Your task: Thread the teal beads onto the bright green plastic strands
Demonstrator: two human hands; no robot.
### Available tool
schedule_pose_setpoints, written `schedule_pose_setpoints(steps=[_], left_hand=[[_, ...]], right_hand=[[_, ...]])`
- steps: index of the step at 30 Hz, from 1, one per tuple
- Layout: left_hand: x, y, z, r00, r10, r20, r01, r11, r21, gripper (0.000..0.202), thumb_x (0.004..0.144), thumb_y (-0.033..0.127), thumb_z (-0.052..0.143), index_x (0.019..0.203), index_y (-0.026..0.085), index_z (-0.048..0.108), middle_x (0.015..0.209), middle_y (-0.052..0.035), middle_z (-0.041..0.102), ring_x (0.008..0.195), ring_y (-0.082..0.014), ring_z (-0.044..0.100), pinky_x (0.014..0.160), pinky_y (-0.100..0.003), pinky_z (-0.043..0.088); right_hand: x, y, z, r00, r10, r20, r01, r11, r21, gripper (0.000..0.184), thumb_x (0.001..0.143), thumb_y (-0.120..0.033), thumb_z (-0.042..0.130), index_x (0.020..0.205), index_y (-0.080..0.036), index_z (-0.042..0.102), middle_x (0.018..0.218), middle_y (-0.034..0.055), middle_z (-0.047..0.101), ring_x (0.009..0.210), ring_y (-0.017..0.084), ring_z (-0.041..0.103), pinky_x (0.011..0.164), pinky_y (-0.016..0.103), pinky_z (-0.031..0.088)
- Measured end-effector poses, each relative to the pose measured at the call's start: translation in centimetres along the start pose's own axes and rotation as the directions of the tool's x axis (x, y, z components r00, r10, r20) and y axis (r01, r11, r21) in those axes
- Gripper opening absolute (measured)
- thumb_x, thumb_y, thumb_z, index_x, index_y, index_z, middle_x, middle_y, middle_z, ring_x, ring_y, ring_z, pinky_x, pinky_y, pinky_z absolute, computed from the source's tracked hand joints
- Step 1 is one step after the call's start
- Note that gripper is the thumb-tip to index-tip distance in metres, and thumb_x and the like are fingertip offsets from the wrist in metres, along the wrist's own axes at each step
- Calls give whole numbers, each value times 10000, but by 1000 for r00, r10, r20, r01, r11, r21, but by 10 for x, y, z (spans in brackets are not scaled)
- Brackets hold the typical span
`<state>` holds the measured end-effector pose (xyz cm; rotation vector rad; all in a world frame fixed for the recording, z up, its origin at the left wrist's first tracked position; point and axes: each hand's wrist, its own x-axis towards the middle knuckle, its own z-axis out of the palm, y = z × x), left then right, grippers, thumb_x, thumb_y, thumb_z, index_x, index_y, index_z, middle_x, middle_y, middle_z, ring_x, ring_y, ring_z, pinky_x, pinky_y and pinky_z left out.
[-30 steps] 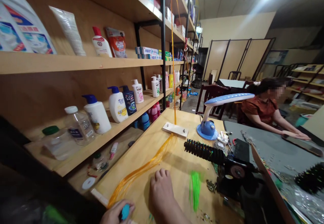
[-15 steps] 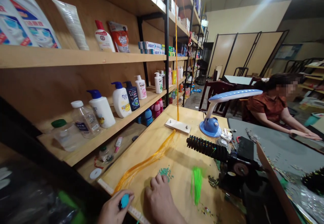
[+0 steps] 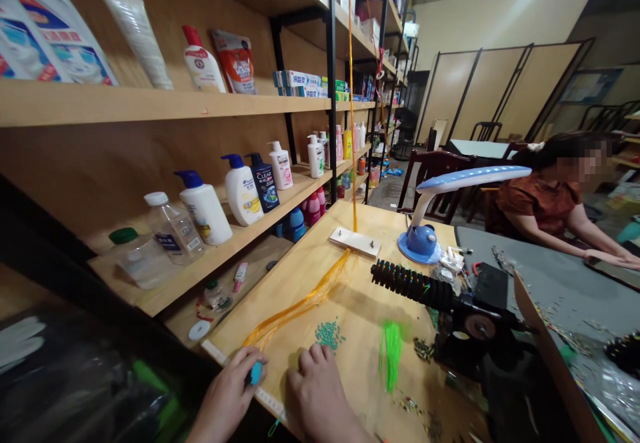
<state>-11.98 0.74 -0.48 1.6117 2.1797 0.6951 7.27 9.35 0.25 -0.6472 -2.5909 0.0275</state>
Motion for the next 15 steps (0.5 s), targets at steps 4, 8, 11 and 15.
schedule_pose_setpoints(steps=[4, 8, 11, 15], left_hand=[[-4, 7, -11, 997, 21, 74, -21, 1000, 7, 372, 808, -16, 423, 992, 201, 662, 1091, -74, 631, 1020, -197, 632, 892, -288, 476], [-14, 9, -18, 992, 53, 114, -54, 998, 10, 389, 777, -32, 409, 944, 209, 665, 1008, -56, 636, 938, -183, 636, 838, -249, 465], [-19, 7, -20, 990, 80, 119, -78, 997, -16, 422, 745, -41, 403, 954, 210, 671, 999, -60, 641, 937, -181, 635, 839, -229, 461], [-22, 3, -18, 987, 102, 128, -98, 994, -38, 441, 726, -39, 387, 946, 203, 683, 976, -69, 648, 934, -183, 636, 848, -221, 463]], right_hand=[[0, 0, -3, 1000, 13, 18, -13, 999, 30, 198, 817, -211, 766, 830, -195, 569, 823, 23, 525, 819, 210, 401, 736, 352, 268], [0, -1, -6, 999, 18, 38, -20, 999, 46, 187, 824, -196, 752, 822, -190, 565, 823, 26, 524, 816, 208, 395, 732, 350, 264], [1, -1, -5, 998, 23, 53, -25, 999, 48, 171, 835, -198, 740, 820, -189, 569, 821, 28, 528, 818, 206, 396, 736, 352, 266], [-2, -1, -3, 998, 35, 58, -39, 997, 73, 154, 828, -203, 734, 841, -191, 581, 842, 34, 540, 831, 208, 401, 739, 356, 271]])
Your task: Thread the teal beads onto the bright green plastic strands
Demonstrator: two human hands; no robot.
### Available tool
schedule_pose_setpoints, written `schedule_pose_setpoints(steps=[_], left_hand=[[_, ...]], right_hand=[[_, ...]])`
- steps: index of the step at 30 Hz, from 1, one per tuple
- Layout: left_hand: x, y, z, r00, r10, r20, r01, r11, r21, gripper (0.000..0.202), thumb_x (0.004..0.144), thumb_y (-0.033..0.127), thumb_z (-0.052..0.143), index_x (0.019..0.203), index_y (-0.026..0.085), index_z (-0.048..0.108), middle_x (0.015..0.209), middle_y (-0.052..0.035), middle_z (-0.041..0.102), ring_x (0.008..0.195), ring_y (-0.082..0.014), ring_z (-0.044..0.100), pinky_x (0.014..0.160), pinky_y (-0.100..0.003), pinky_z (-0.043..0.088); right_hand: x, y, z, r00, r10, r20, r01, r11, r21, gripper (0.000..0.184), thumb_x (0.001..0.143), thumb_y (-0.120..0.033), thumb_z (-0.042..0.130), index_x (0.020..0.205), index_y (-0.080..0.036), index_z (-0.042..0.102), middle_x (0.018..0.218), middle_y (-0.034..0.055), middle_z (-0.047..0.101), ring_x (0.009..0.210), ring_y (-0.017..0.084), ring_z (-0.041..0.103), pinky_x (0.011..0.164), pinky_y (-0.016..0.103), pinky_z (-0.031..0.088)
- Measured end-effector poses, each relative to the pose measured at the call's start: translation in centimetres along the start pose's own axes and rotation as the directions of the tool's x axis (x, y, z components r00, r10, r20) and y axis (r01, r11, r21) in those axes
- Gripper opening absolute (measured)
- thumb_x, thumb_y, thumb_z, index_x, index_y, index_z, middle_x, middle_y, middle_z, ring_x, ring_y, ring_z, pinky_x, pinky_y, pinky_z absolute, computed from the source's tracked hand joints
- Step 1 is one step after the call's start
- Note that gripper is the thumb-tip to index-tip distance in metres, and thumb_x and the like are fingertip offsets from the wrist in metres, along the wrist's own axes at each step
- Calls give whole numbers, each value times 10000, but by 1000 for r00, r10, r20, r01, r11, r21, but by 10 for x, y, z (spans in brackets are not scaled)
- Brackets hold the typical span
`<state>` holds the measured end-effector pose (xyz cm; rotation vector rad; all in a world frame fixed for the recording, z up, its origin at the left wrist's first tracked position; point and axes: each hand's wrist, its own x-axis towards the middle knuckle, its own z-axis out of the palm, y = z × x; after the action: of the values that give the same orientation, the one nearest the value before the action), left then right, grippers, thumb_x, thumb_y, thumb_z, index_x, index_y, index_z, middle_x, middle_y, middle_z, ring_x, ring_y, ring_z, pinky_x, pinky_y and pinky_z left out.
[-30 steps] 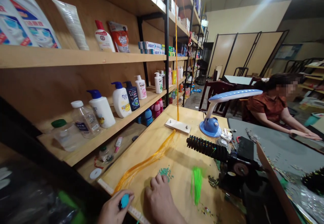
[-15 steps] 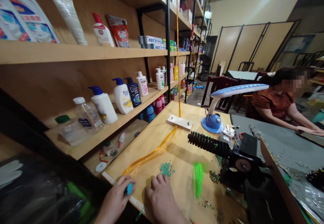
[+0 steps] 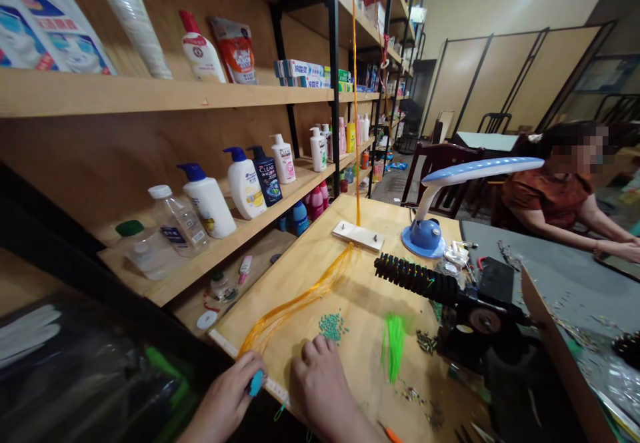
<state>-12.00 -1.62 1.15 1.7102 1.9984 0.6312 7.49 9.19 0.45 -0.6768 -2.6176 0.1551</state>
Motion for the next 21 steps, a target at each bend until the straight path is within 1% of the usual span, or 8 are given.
schedule_pose_setpoints(steps=[2, 4, 6, 9, 12, 15, 19, 21], left_hand=[[-2, -1, 2, 1000, 20, 4, -20, 1000, -6, 444, 716, -35, 384, 935, 205, 686, 959, -70, 651, 916, -181, 639, 836, -217, 467], [-4, -2, 5, 999, 45, -13, -45, 999, -18, 424, 710, -24, 398, 914, 208, 689, 941, -69, 652, 894, -181, 640, 812, -211, 472], [-7, -1, 7, 997, 69, -43, -70, 997, -34, 371, 730, 1, 424, 880, 211, 691, 905, -65, 652, 856, -180, 641, 772, -203, 476], [-11, 2, 9, 993, 96, -75, -99, 994, -43, 277, 793, 57, 459, 828, 212, 687, 843, -55, 649, 786, -171, 641, 714, -192, 476], [-14, 3, 7, 992, 100, -75, -106, 991, -86, 232, 870, 134, 465, 842, 214, 681, 847, -51, 665, 788, -162, 653, 723, -187, 484], [-18, -2, 3, 990, 26, -142, -50, 985, -166, 220, 926, 230, 461, 880, 216, 676, 875, -49, 686, 811, -154, 668, 753, -184, 498], [-22, -12, 1, 939, -85, -332, 5, 972, -234, 244, 916, 385, 526, 872, 205, 686, 873, -64, 713, 787, -170, 682, 737, -192, 525], [-23, -13, 2, 925, -110, -364, 13, 966, -260, 269, 905, 423, 547, 876, 201, 695, 870, -63, 723, 784, -171, 692, 740, -190, 533]], right_hand=[[-1, -1, -1, 1000, -4, -22, 5, 1000, 24, 159, 833, -210, 723, 932, -197, 599, 881, 36, 557, 848, 208, 406, 749, 353, 281], [-2, -5, -1, 999, -8, -43, 10, 999, 40, 219, 833, -231, 723, 1011, -200, 601, 908, 38, 567, 865, 211, 411, 762, 351, 292], [-2, -10, 1, 999, -18, -26, 19, 999, 50, 211, 848, -262, 714, 1013, -204, 597, 927, 40, 573, 876, 215, 418, 759, 349, 296], [-5, -18, 7, 998, -50, 39, 47, 995, 84, 92, 919, -259, 640, 980, -212, 591, 959, 34, 579, 891, 211, 434, 767, 346, 303], [-9, -22, 13, 995, -70, 73, 61, 991, 119, 81, 958, -276, 589, 1013, -217, 592, 986, 32, 580, 922, 210, 443, 802, 343, 316], [-14, -24, 11, 993, -69, 94, 57, 990, 126, 100, 955, -276, 585, 1030, -211, 595, 1017, 38, 579, 936, 214, 438, 820, 344, 322], [-17, -26, 2, 990, -66, 128, 48, 989, 138, 103, 965, -243, 559, 1052, -203, 597, 1021, 45, 584, 939, 212, 438, 829, 342, 327], [-18, -26, -2, 989, -60, 137, 40, 989, 144, 105, 969, -229, 550, 1061, -204, 595, 1023, 44, 589, 939, 210, 441, 827, 340, 329]])
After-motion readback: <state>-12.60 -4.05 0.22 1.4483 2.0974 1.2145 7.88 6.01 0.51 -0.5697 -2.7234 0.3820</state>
